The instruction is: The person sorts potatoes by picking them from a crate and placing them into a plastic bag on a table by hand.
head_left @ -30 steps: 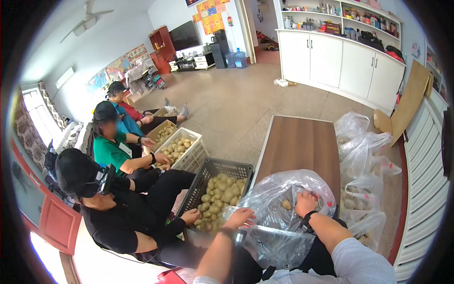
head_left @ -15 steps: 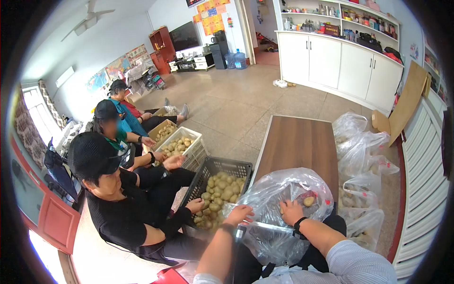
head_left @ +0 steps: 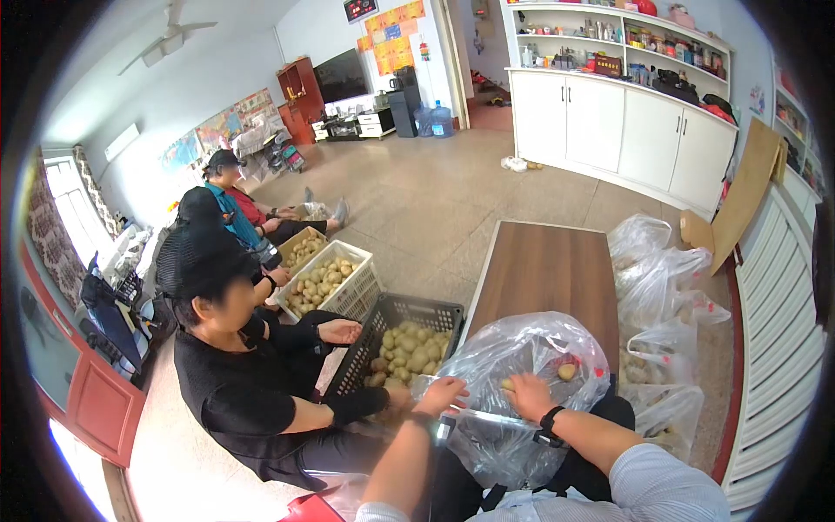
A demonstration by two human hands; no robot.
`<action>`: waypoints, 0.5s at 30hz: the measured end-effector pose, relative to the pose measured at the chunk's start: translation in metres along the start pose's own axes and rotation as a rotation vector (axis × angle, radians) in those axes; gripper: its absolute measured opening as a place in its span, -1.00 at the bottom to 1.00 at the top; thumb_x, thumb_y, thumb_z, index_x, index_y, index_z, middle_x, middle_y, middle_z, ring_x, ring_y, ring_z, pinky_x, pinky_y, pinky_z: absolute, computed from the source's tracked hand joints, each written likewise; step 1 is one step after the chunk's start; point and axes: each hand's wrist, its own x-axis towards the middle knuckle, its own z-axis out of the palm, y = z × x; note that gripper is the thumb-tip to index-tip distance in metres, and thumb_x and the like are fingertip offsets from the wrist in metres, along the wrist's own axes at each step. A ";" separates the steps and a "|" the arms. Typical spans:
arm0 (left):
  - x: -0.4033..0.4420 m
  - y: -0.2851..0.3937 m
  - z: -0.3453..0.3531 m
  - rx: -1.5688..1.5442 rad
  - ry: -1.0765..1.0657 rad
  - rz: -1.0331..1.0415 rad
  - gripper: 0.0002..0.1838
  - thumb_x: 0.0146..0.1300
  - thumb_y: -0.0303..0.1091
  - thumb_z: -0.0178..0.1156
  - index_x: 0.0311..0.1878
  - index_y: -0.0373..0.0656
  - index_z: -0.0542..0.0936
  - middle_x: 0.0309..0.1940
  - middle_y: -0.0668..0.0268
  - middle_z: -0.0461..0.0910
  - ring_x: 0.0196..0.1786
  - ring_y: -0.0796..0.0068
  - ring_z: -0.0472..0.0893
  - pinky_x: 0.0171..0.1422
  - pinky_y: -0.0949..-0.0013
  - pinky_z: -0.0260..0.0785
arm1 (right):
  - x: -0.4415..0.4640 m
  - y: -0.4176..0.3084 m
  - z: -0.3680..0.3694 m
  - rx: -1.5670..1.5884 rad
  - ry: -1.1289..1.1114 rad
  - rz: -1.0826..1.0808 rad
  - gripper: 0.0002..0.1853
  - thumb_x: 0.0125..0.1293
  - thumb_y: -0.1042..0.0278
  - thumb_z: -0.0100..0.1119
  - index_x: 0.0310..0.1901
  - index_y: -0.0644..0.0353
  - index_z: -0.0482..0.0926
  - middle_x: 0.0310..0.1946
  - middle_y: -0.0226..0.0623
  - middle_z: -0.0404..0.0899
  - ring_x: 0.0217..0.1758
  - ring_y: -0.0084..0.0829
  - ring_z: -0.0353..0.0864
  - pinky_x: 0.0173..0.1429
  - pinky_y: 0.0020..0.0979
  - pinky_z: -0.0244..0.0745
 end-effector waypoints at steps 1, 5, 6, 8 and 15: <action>-0.001 0.001 0.000 0.001 -0.001 0.003 -0.54 0.38 -0.06 0.10 0.17 -0.21 0.48 0.05 0.12 0.62 -0.15 0.27 0.69 -0.18 0.29 0.55 | 0.006 -0.006 0.002 0.189 -0.086 0.086 -0.69 0.33 0.09 0.13 -0.11 0.17 0.53 -0.23 -0.01 0.57 -0.10 0.04 0.55 0.01 -0.01 0.38; -0.005 0.003 0.003 -0.104 -0.001 0.013 -0.54 0.39 -0.05 0.09 0.16 -0.21 0.49 0.04 0.11 0.63 -0.13 0.24 0.68 -0.16 0.26 0.53 | 0.019 -0.049 -0.011 0.514 -0.142 0.164 -0.59 0.41 0.01 0.08 -0.04 0.25 0.40 -0.29 0.17 0.59 -0.24 0.24 0.58 -0.20 0.07 0.45; -0.007 0.004 0.003 -0.181 -0.001 0.014 -0.54 0.40 -0.03 0.09 0.15 -0.21 0.49 0.02 0.11 0.63 -0.12 0.23 0.67 -0.17 0.26 0.53 | 0.022 -0.059 -0.015 0.515 -0.138 0.164 -0.59 0.41 0.01 0.08 -0.04 0.25 0.40 -0.29 0.17 0.59 -0.24 0.24 0.58 -0.20 0.07 0.45; 0.002 -0.003 -0.001 -0.284 -0.062 0.012 -0.55 0.40 -0.04 0.10 0.13 -0.22 0.50 -0.03 0.13 0.64 -0.14 0.23 0.66 -0.20 0.26 0.51 | 0.026 -0.075 -0.019 0.527 -0.226 0.154 -0.57 0.43 -0.04 0.04 -0.04 0.24 0.36 -0.30 0.13 0.63 -0.27 0.23 0.60 -0.25 0.09 0.45; 0.001 -0.009 -0.005 -0.377 -0.201 0.090 -0.66 0.41 -0.12 0.16 0.00 -0.23 0.52 -0.22 0.26 0.60 -0.25 0.39 0.62 -0.30 0.34 0.44 | 0.030 -0.088 -0.028 0.549 -0.218 0.088 -0.50 0.45 -0.05 0.02 0.14 0.23 0.36 -0.24 0.14 0.62 -0.18 0.17 0.61 -0.17 0.03 0.45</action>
